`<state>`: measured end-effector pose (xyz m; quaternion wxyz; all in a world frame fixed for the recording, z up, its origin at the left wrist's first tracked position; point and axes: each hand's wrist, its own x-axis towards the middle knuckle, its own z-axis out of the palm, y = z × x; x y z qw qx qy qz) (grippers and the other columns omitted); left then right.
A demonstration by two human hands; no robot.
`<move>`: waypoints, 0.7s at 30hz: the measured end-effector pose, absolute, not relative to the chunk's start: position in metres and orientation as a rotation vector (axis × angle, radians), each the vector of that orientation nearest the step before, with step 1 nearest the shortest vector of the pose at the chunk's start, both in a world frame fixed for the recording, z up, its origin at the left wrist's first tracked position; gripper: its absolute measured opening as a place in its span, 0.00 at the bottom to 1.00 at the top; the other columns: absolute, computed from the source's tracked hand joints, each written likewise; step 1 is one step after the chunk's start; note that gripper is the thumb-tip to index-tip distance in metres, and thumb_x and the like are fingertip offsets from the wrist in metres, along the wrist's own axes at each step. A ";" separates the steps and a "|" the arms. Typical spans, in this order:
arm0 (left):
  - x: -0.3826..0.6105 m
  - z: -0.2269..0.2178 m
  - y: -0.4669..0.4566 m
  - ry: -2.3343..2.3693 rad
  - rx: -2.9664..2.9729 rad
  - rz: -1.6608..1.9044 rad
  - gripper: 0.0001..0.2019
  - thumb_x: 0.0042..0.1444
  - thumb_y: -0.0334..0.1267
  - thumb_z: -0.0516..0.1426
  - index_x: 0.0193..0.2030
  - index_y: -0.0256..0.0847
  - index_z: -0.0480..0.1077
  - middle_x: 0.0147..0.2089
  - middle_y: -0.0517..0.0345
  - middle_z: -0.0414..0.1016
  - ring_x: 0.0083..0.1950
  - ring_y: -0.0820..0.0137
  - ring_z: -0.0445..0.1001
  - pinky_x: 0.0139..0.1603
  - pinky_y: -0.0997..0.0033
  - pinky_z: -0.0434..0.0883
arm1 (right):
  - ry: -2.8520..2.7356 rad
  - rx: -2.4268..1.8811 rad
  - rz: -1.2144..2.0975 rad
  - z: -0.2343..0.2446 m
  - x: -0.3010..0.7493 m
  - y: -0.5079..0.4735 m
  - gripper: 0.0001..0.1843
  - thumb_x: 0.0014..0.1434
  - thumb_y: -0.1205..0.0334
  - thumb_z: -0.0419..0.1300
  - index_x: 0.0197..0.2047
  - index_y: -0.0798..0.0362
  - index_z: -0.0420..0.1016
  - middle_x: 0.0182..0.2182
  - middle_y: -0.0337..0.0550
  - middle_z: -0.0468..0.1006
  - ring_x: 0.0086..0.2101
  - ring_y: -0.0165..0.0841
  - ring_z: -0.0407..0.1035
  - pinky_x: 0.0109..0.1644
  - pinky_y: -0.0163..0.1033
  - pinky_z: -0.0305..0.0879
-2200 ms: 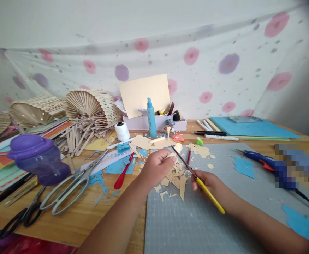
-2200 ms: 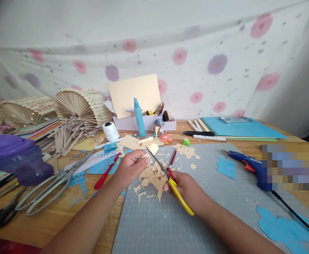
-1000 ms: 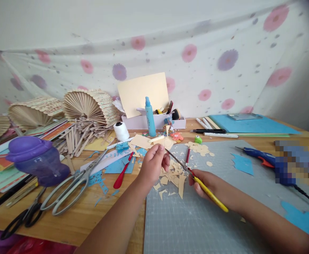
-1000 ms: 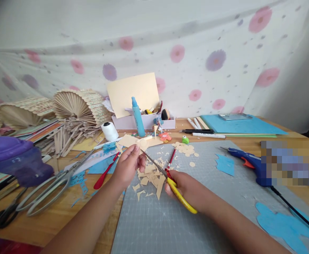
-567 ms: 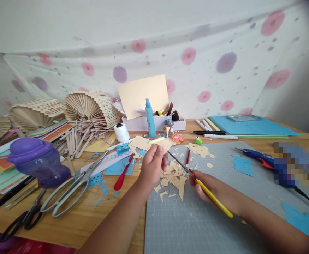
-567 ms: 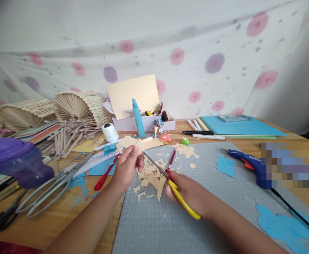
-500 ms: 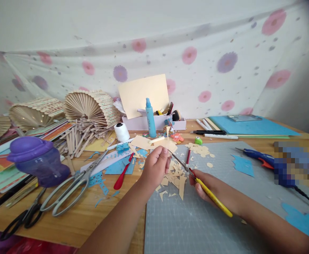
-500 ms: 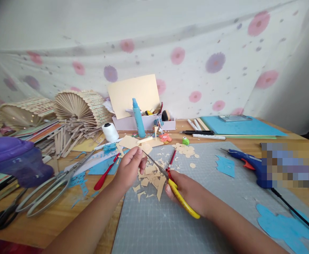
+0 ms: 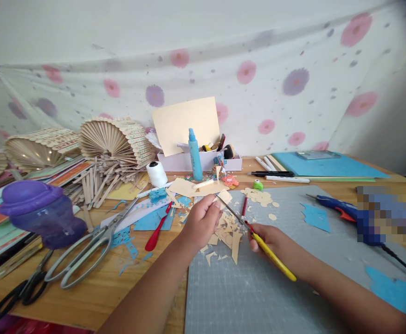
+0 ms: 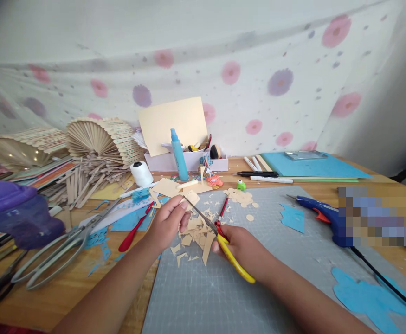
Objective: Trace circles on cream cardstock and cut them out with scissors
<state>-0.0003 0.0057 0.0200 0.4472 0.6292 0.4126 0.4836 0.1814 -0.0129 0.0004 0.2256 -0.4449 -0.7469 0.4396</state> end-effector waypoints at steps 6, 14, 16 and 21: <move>-0.002 0.021 0.004 1.035 1.627 1.185 0.14 0.56 0.45 0.45 0.23 0.41 0.52 0.16 0.69 0.53 0.17 0.78 0.54 0.19 0.79 0.55 | -2.071 -1.180 1.173 0.004 0.179 -0.016 0.10 0.50 0.59 0.53 0.23 0.53 0.58 0.21 0.36 0.65 0.24 0.28 0.58 0.28 0.32 0.58; -0.004 0.022 0.001 1.060 1.807 1.096 0.12 0.57 0.41 0.45 0.24 0.40 0.56 0.17 0.67 0.57 0.19 0.78 0.57 0.23 0.76 0.56 | -2.149 -0.971 1.113 0.010 0.183 -0.020 0.12 0.57 0.52 0.46 0.31 0.52 0.60 0.25 0.38 0.64 0.26 0.29 0.59 0.30 0.33 0.58; -0.004 0.021 0.001 1.057 1.832 1.050 0.12 0.57 0.41 0.45 0.24 0.40 0.56 0.17 0.67 0.56 0.19 0.77 0.57 0.22 0.76 0.55 | -2.118 -1.003 1.187 0.010 0.183 -0.018 0.15 0.55 0.48 0.49 0.27 0.51 0.59 0.22 0.36 0.62 0.25 0.29 0.58 0.29 0.33 0.57; -0.007 0.023 0.005 1.104 1.857 0.966 0.14 0.56 0.44 0.45 0.22 0.41 0.54 0.18 0.66 0.56 0.20 0.76 0.58 0.23 0.76 0.57 | -1.959 -1.209 1.302 0.010 0.185 -0.013 0.19 0.48 0.44 0.54 0.23 0.51 0.58 0.16 0.32 0.56 0.19 0.26 0.53 0.26 0.33 0.53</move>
